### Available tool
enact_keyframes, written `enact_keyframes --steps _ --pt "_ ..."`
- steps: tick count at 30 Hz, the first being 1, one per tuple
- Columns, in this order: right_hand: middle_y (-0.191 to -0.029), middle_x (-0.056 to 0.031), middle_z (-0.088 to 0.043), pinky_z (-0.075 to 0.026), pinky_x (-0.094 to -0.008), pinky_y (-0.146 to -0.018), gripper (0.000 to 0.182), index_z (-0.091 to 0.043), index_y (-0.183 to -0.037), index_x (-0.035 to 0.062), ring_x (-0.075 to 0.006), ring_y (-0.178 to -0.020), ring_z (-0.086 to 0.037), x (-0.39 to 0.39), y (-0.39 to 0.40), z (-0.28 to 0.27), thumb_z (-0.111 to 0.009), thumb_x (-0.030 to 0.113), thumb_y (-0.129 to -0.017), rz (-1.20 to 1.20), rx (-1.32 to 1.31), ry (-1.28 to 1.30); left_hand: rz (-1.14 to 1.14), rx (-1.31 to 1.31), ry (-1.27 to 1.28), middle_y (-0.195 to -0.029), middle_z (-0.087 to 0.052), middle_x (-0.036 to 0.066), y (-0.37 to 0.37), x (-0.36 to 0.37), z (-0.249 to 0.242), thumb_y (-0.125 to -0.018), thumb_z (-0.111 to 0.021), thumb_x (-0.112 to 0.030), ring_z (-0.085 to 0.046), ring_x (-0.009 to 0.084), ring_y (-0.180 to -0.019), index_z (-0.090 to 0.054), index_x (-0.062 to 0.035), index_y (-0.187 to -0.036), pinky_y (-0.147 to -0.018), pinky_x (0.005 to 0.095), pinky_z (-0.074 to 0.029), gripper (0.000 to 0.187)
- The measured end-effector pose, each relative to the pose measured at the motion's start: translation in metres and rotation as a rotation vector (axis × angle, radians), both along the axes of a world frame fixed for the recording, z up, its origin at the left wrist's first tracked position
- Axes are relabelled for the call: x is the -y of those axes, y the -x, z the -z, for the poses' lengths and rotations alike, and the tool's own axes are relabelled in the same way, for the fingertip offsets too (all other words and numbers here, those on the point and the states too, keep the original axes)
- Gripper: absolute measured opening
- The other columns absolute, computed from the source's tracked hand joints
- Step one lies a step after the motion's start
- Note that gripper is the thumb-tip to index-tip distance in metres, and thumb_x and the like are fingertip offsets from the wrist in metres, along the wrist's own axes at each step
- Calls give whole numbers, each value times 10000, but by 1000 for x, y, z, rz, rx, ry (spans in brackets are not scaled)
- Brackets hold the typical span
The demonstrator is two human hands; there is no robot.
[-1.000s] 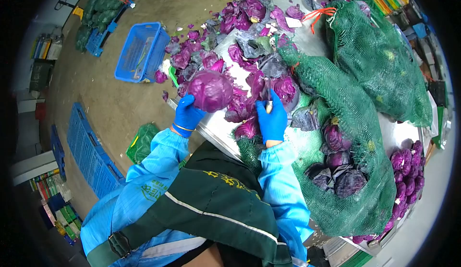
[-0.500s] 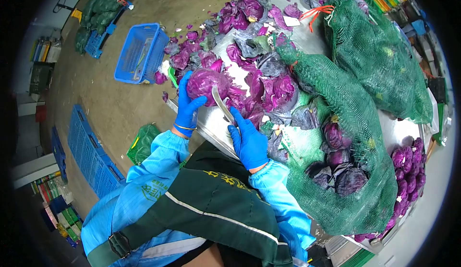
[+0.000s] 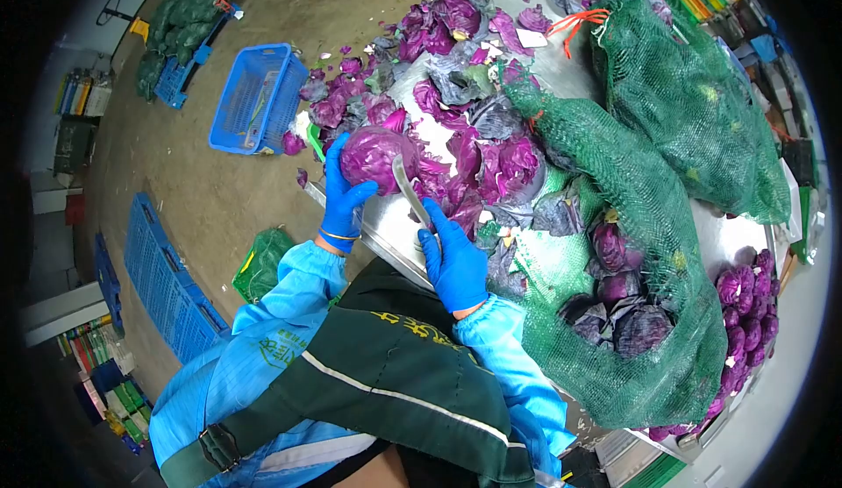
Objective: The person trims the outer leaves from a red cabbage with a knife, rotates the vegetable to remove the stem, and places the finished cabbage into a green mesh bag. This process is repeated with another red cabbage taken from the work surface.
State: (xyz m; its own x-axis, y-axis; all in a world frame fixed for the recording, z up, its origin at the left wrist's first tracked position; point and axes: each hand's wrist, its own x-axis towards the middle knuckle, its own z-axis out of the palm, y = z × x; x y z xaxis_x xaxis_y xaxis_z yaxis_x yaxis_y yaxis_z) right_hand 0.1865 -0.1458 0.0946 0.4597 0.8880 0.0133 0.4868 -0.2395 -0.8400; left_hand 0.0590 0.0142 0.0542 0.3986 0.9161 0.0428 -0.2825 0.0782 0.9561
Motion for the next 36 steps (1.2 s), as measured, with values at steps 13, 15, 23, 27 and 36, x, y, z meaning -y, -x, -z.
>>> enact_keyframes --steps 13,15,23,27,36 --pt "-966 -173 -639 -507 -365 -638 382 -533 -1269 159 -315 -757 -647 -3 10 -1 -586 203 -894 22 -68 3 -65 -68 -86 -1338 -359 113 -2 -2 8 -589 -832 -140 -383 247 -1242 -288 -73 -1375 -1074 369 -306 959" --pt "-967 -175 -640 -507 -368 -643 378 -531 -1269 153 -319 -766 -648 -3 11 3 -582 207 -898 39 -62 -17 -69 -61 -78 -1338 -359 112 -2 -2 10 -593 -828 -136 -381 246 -1243 -289 -72 -1375 -1075 368 -304 952" --pt "-914 -193 -644 -501 -375 -648 357 -541 -1251 103 -336 -758 -646 0 8 17 -545 243 -924 131 -192 73 -89 34 72 -1337 -362 97 -7 0 5 -603 -810 -114 -374 243 -1247 -287 -75 -1382 -1078 366 -298 940" --pt "-822 -150 -643 -476 -339 -568 373 -542 -1251 79 -230 -619 -613 -6 2 32 -529 280 -937 169 -341 31 4 -7 3 -1353 -360 99 -3 -2 5 -597 -813 -130 -366 244 -1264 -284 -84 -1387 -1082 367 -297 952" --pt "-746 -33 -574 -365 -199 -406 444 -554 -1215 84 -67 -448 -450 -28 -26 22 -504 425 -937 278 -1714 21 468 -112 -422 -1455 -273 123 -10 -8 -55 -596 -849 -229 -244 261 -1368 -171 -101 -1455 -1093 406 -282 1102"
